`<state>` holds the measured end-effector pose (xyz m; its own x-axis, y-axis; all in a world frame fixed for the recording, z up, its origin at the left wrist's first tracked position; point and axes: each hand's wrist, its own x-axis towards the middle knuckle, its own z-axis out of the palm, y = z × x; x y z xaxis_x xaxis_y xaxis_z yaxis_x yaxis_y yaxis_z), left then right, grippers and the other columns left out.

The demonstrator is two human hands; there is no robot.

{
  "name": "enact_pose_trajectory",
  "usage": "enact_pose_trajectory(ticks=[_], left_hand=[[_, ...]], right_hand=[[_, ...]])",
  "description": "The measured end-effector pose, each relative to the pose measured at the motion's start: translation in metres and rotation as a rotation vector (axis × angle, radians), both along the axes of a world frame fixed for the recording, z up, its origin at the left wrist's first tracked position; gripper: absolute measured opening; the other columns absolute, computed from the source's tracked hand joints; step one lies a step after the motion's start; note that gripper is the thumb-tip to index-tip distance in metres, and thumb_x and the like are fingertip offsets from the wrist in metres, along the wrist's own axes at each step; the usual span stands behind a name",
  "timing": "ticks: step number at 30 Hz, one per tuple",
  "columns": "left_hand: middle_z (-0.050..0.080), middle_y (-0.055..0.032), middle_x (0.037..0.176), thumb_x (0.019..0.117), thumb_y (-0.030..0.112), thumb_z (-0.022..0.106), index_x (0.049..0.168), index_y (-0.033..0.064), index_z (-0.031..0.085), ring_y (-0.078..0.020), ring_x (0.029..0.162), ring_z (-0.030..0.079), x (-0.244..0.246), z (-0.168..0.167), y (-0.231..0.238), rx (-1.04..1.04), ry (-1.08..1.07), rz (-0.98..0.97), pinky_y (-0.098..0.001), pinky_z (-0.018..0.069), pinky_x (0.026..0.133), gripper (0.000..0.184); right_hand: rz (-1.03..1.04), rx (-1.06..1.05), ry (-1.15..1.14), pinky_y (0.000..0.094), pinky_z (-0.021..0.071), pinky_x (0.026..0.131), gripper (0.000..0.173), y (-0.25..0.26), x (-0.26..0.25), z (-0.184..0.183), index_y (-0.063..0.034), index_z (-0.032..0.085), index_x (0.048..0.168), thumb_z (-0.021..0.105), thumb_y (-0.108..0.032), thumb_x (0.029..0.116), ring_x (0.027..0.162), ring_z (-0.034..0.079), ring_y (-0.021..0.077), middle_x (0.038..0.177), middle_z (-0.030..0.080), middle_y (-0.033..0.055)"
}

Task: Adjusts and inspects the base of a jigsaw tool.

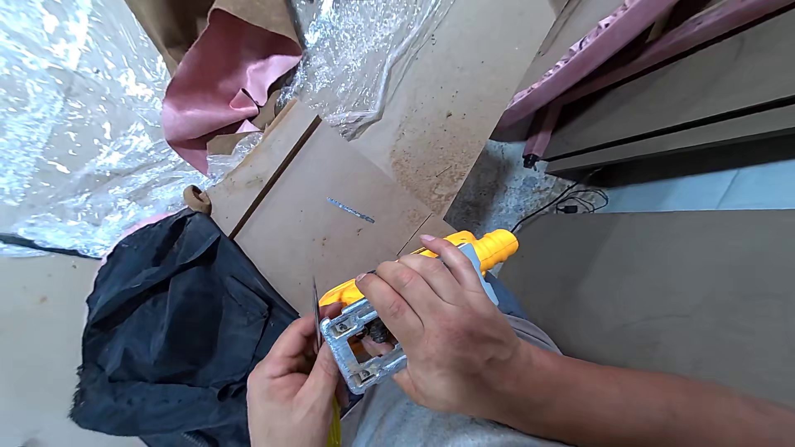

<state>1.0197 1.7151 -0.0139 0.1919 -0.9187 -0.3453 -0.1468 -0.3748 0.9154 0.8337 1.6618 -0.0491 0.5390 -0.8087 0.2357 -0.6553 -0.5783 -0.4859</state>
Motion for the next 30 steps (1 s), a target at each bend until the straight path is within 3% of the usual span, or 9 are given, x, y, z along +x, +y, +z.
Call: enact_pose_trajectory(ticks=[4,8,18,23,30], left_hand=[[0.069,-0.0161,0.074,0.0928,0.008,0.069,0.107,0.0034,0.072,-0.0189,0.049,0.064,-0.002,-0.002,-0.012,0.111,0.076,0.075,-0.0291,0.0536,0.038,0.015],[0.069,-0.0181,0.075,0.0907,0.006,0.070,0.108,0.0045,0.070,-0.0192,0.048,0.063,0.002,-0.002,-0.014,0.188,0.134,0.070,-0.0288,0.0529,0.038,0.018],[0.064,-0.0193,0.068,0.0938,0.001,0.064,0.111,0.0048,0.065,-0.0185,0.041,0.058,0.008,-0.002,-0.015,0.251,0.246,0.050,-0.0291,0.0511,0.036,0.018],[0.064,-0.0190,0.065,0.0930,0.003,0.065,0.106,0.0049,0.065,-0.0202,0.039,0.057,-0.001,0.002,-0.020,0.311,0.150,0.113,-0.0311,0.0494,0.033,0.014],[0.063,-0.0193,0.068,0.0993,0.001,0.057,0.114,0.0034,0.061,-0.0188,0.040,0.057,0.007,-0.003,-0.019,0.260,0.262,0.065,-0.0300,0.0515,0.035,0.015]], right_hand=[[-0.005,0.001,0.006,0.0610,0.0300,0.119,0.061,0.000,0.000,0.001,-0.0108,0.061,0.135,0.069,-0.046,0.0860,0.119,0.060,0.0272,0.121,0.065,0.0077],[-0.009,-0.004,0.020,0.0601,0.0295,0.119,0.063,0.000,0.002,0.001,-0.0108,0.062,0.134,0.070,-0.048,0.0845,0.117,0.060,0.0268,0.119,0.065,0.0071],[0.013,-0.020,0.030,0.0619,0.0285,0.118,0.066,-0.003,0.006,0.004,-0.0090,0.064,0.128,0.073,-0.050,0.0776,0.115,0.061,0.0280,0.115,0.066,0.0076],[0.031,-0.031,0.050,0.0618,0.0290,0.118,0.067,-0.003,0.006,0.004,-0.0095,0.064,0.128,0.074,-0.050,0.0758,0.115,0.061,0.0285,0.115,0.066,0.0080],[0.065,0.020,0.087,0.0616,0.0258,0.119,0.074,-0.014,0.007,0.006,-0.0113,0.061,0.129,0.079,-0.050,0.0687,0.119,0.059,0.0286,0.117,0.065,0.0072]])
